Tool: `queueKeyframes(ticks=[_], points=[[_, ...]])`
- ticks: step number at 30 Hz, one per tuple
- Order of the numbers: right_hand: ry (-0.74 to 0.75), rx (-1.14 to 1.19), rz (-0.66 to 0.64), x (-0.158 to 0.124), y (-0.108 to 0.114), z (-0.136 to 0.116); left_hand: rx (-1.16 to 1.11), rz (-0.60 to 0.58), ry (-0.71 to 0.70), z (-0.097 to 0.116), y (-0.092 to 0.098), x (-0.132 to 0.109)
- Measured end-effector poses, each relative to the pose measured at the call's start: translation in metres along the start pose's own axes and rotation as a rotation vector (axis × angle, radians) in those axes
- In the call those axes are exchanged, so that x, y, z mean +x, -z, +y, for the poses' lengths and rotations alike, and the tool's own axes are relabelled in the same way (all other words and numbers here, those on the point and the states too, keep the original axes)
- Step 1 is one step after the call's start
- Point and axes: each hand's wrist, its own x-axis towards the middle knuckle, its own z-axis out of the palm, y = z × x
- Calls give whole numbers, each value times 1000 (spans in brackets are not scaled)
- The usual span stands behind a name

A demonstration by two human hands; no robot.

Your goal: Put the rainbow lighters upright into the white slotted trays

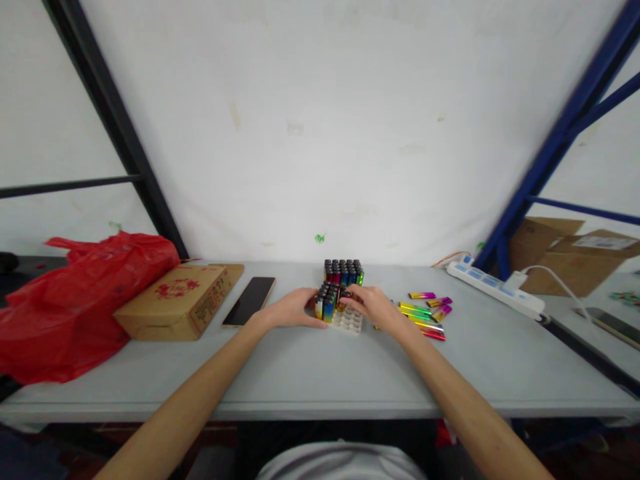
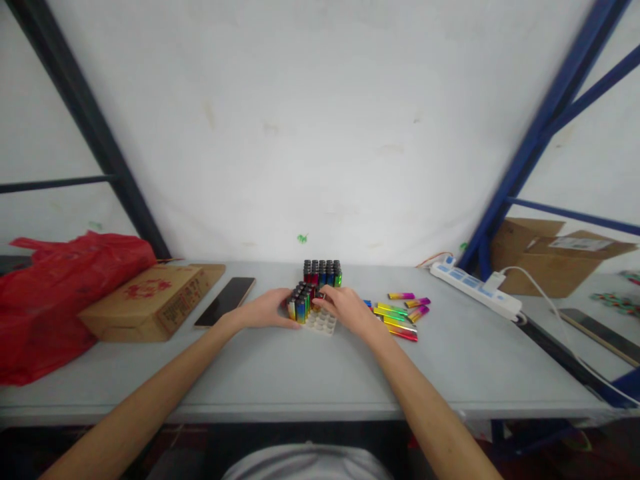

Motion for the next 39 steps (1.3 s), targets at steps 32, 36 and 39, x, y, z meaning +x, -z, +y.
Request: queueKeyframes(ticks=[32, 36, 39], points=[[-240, -156, -203, -30, 68, 78, -35, -35, -2, 2, 3, 0], [-274, 113, 44, -25, 60, 73, -22, -41, 4, 0, 3, 0], [-348, 421, 213, -17, 51, 61, -34, -35, -4, 1, 3, 0]])
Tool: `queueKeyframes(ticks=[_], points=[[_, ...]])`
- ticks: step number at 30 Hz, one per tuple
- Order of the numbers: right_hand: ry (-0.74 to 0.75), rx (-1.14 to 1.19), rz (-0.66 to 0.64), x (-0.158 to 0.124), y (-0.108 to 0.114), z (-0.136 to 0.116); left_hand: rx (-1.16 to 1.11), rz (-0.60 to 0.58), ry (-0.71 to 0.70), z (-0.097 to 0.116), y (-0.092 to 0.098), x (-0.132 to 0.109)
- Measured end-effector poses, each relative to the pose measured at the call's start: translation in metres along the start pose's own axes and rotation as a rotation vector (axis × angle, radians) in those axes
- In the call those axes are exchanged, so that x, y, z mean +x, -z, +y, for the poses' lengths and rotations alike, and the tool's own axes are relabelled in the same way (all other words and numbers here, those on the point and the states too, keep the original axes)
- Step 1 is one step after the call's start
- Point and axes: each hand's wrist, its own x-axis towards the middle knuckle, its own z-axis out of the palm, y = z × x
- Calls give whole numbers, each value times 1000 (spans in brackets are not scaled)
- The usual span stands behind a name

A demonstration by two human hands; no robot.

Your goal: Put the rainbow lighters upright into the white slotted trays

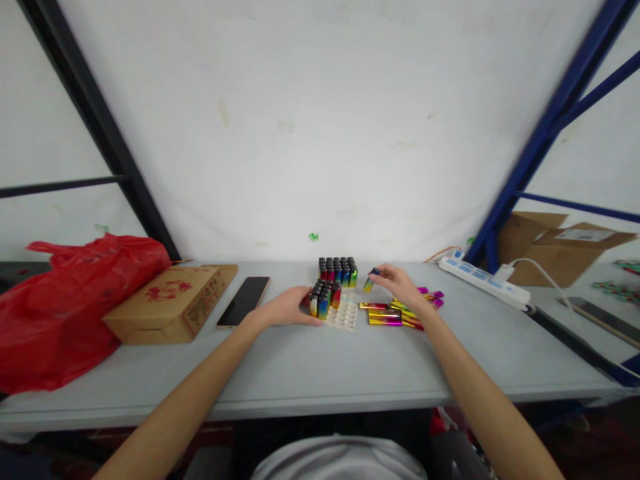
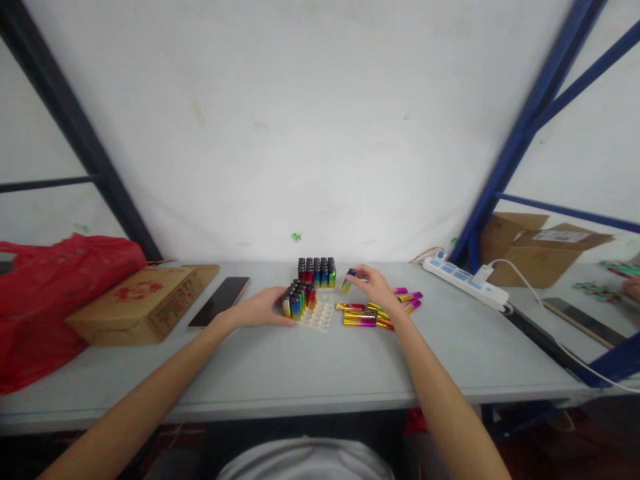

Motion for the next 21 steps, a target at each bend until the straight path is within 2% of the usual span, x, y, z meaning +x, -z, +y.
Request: queueKeyframes(ticks=[2, 4, 8, 15, 19, 21], points=[[-56, 242, 39, -1, -12, -8, -26, -1, -13, 1, 0, 0], [-106, 442, 13, -3, -22, -17, -36, -1, -17, 3, 1, -1], [-144, 582, -65, -7, -37, -30, -5, 5, -9, 6, 3, -1], [-249, 583, -171, -7, -50, -35, -45, 0, -17, 6, 1, -1], [-316, 426, -83, -8, -61, -35, -54, -3, -22, 3, 0, 0], [-300, 324, -20, -8, -67, -34, -40, 3, -25, 1, 0, 0]])
